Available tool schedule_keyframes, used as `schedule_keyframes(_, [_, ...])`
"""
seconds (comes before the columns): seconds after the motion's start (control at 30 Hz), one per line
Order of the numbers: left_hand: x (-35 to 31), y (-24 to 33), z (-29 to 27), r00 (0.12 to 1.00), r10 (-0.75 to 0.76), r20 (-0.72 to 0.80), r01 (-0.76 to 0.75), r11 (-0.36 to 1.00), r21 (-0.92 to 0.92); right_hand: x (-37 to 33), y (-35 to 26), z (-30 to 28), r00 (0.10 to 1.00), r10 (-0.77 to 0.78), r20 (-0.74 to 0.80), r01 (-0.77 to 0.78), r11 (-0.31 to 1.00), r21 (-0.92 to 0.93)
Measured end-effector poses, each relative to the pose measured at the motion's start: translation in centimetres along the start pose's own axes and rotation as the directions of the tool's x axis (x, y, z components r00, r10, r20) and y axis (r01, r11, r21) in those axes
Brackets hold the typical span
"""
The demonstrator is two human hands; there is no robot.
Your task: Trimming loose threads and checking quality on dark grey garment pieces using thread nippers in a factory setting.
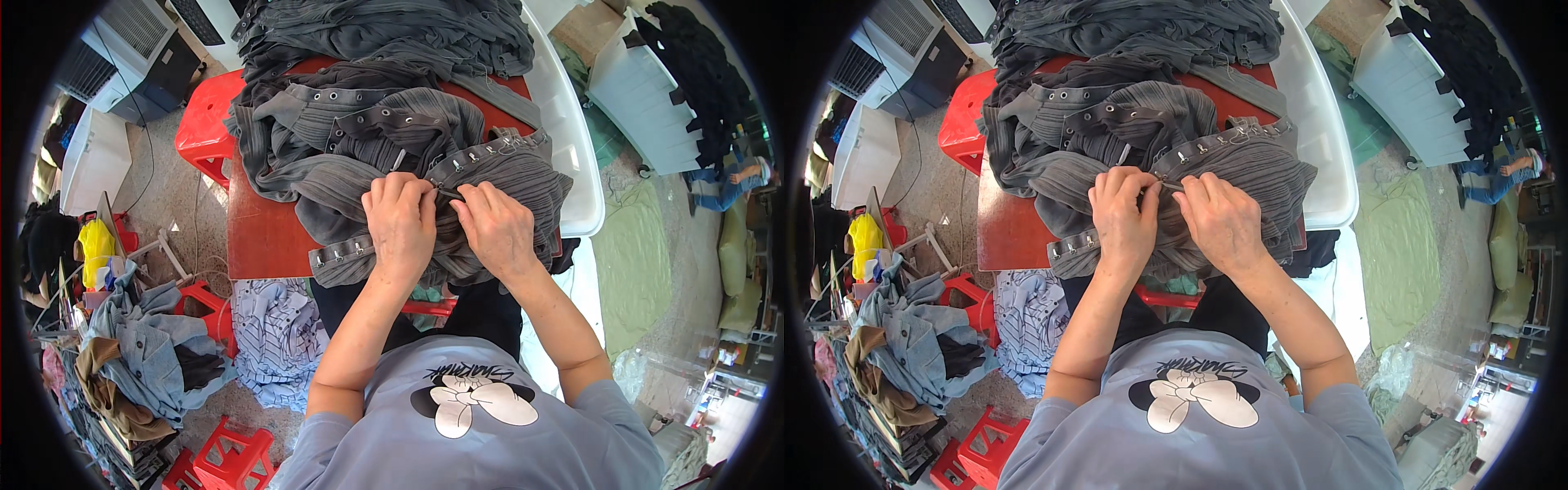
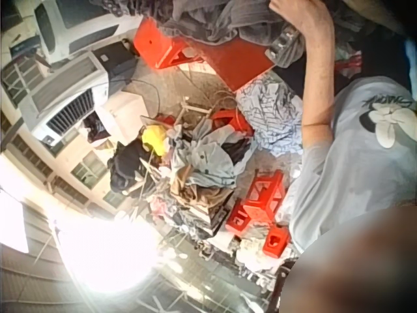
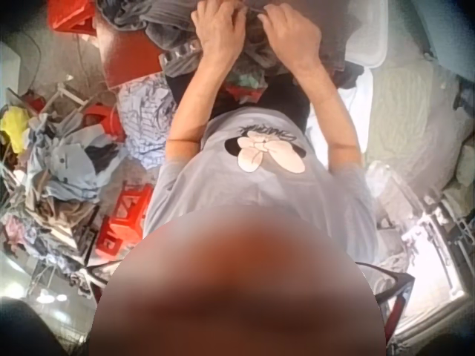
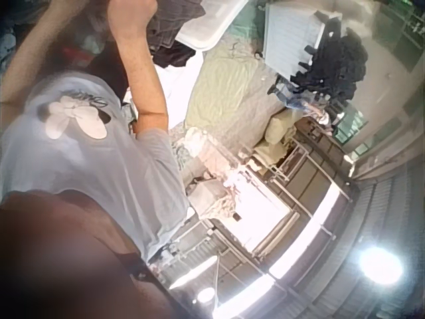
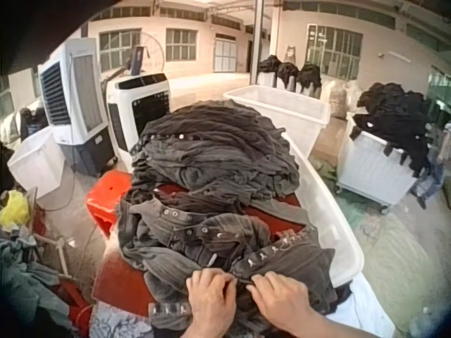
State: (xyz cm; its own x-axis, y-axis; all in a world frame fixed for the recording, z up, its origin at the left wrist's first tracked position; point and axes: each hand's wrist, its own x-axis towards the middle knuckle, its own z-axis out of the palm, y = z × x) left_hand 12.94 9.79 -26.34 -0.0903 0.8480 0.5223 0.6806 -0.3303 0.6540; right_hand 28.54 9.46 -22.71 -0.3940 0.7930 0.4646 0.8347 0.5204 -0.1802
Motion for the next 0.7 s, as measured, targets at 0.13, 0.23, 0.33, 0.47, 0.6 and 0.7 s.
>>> schedule_keyframes(0.13, [-0.1,-0.7,0.3,0.999,-0.017,0.031,0.018,0.999,-0.039,-0.2,-0.1,0.0,1.0,0.019,0.005,-0.019,1.0,0.001])
schedule_keyframes(0.23, [-0.2,-1.0,-0.2,0.991,-0.116,0.072,0.126,0.981,-0.151,-0.2,0.1,0.1,1.0,-0.002,-0.017,0.002,1.0,0.006])
schedule_keyframes(0.33, [-0.2,-0.6,-0.8,0.981,-0.161,0.111,0.181,0.962,-0.205,0.0,0.1,0.1,0.999,-0.017,-0.027,0.016,1.0,-0.021])
schedule_keyframes(0.47, [0.1,-0.3,-0.8,0.978,-0.166,0.128,0.19,0.959,-0.208,0.3,-0.1,0.2,0.999,-0.018,-0.028,0.017,0.999,-0.042])
schedule_keyframes(0.6, [-0.1,-0.6,-0.5,0.988,-0.117,0.099,0.13,0.981,-0.144,0.5,-0.2,0.3,1.0,-0.015,-0.024,0.014,0.999,-0.041])
schedule_keyframes(0.7, [-0.3,-0.9,-0.7,0.946,-0.303,0.112,0.323,0.883,-0.34,0.5,-0.2,0.2,1.0,-0.005,-0.024,0.004,1.0,-0.021])
